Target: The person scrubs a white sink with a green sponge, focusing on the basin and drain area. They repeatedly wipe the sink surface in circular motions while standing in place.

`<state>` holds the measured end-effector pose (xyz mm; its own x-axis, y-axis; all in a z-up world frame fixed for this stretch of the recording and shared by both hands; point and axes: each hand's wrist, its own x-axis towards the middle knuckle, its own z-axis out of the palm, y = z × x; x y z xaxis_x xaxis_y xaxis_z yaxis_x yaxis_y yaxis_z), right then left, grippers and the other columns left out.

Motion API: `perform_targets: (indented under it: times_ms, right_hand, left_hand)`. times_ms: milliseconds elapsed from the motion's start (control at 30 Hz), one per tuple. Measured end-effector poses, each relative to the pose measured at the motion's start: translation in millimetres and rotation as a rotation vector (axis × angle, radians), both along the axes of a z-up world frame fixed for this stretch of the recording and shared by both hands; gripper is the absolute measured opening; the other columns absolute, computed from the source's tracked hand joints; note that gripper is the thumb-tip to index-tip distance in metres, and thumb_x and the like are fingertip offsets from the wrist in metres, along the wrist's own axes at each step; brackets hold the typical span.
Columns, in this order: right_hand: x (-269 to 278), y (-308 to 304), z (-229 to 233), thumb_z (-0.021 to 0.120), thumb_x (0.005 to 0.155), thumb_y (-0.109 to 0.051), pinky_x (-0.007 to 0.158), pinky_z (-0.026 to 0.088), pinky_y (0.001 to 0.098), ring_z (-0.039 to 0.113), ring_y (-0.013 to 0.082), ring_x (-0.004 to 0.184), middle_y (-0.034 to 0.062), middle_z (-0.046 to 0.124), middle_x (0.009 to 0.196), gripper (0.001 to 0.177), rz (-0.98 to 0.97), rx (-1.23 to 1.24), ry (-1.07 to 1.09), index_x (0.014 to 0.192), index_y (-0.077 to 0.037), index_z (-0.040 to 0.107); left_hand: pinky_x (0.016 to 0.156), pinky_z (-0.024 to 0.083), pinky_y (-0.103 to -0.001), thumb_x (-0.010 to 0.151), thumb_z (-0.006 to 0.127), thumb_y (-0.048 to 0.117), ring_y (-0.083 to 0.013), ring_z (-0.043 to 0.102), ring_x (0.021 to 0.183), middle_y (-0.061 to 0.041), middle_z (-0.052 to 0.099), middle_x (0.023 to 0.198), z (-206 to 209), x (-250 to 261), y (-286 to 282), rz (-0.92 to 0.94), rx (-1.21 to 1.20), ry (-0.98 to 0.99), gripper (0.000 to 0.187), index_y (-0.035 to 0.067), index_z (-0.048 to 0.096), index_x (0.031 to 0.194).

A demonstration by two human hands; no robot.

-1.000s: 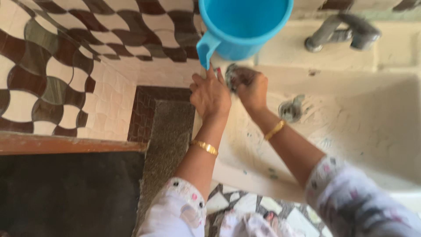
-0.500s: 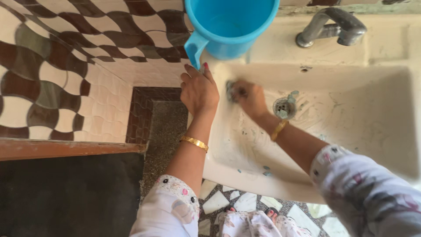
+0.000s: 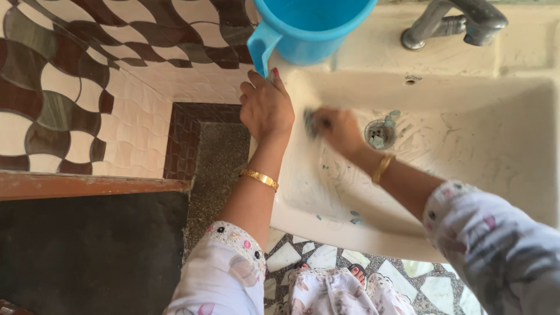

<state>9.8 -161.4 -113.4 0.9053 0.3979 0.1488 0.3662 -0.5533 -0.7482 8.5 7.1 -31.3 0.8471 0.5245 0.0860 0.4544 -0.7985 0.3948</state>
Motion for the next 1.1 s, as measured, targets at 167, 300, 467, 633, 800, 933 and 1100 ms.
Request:
perform_targets:
  times_ms: [167,300,467,633,800,933,1100]
  right_hand:
    - [-74,-5,3,0.071,0.081,-0.006,0.067,0.059,0.0368,0.074,0.0236,0.069,0.0123,0.076,0.081,0.016,0.193,-0.035,0.257,0.096,-0.008,0.074]
    - [7,5,-16,0.067,0.089,-0.006,0.067,0.059,0.0347,0.074,0.0189,0.069,0.0119,0.076,0.083,0.013,-0.092,0.045,0.152,0.099,-0.005,0.075]
    - [10,20,-36,0.066,0.095,-0.013,0.069,0.058,0.0354,0.075,0.0211,0.074,0.0128,0.076,0.085,0.015,-0.318,0.184,0.230,0.103,-0.002,0.071]
    - [-53,18,-12,0.064,0.087,-0.016,0.081,0.060,0.0401,0.077,0.0266,0.087,0.0151,0.079,0.095,0.022,0.073,-0.118,0.421,0.106,-0.005,0.071]
    - [-81,22,7,0.074,0.100,-0.027,0.104,0.041,0.0562,0.047,0.0562,0.132,0.0438,0.045,0.147,0.033,0.342,-0.247,-0.041,0.115,0.002,0.067]
    - [-121,30,60,0.044,0.100,-0.027,0.111,0.045,0.0447,0.063,0.0393,0.125,0.0284,0.065,0.131,0.051,0.081,-0.152,0.564,0.148,-0.011,0.039]
    - [-161,43,94,0.030,0.106,-0.047,0.126,0.027,0.0433,0.035,0.0315,0.152,0.0105,0.023,0.173,0.059,0.117,-0.290,0.604,0.159,-0.021,0.021]
  left_hand:
    - [0.070,0.061,-0.043,0.107,0.040,0.045,-0.0369,0.069,0.096,-0.022,0.062,0.110,4,5,2,-0.006,-0.016,0.014,0.053,-0.003,0.053,0.127]
    - [0.071,0.061,-0.043,0.106,0.040,0.046,-0.0363,0.069,0.095,-0.022,0.063,0.108,-2,6,2,0.009,-0.026,0.017,0.053,-0.001,0.055,0.126]
    - [0.077,0.060,-0.044,0.107,0.041,0.050,-0.0362,0.070,0.095,-0.022,0.063,0.111,-6,9,-1,0.024,-0.027,0.012,0.055,0.000,0.056,0.124]
    - [0.079,0.060,-0.043,0.102,0.051,0.052,-0.0370,0.068,0.102,-0.023,0.059,0.123,9,-14,0,-0.178,0.046,0.074,0.075,-0.001,0.032,0.152]
    - [0.081,0.063,-0.041,0.095,0.057,0.048,-0.0392,0.064,0.115,-0.020,0.023,0.163,24,-73,17,-0.298,-0.076,0.203,0.087,0.020,0.005,0.160]
    - [0.087,0.059,-0.044,0.098,0.058,0.048,-0.0402,0.063,0.120,-0.016,0.020,0.166,18,-120,21,-0.299,-0.142,0.200,0.087,0.028,0.003,0.162]
    - [0.084,0.064,-0.040,0.114,0.041,0.034,-0.0350,0.069,0.121,-0.005,0.038,0.165,-17,-150,29,-0.288,-0.265,-0.151,0.050,0.033,0.032,0.162]
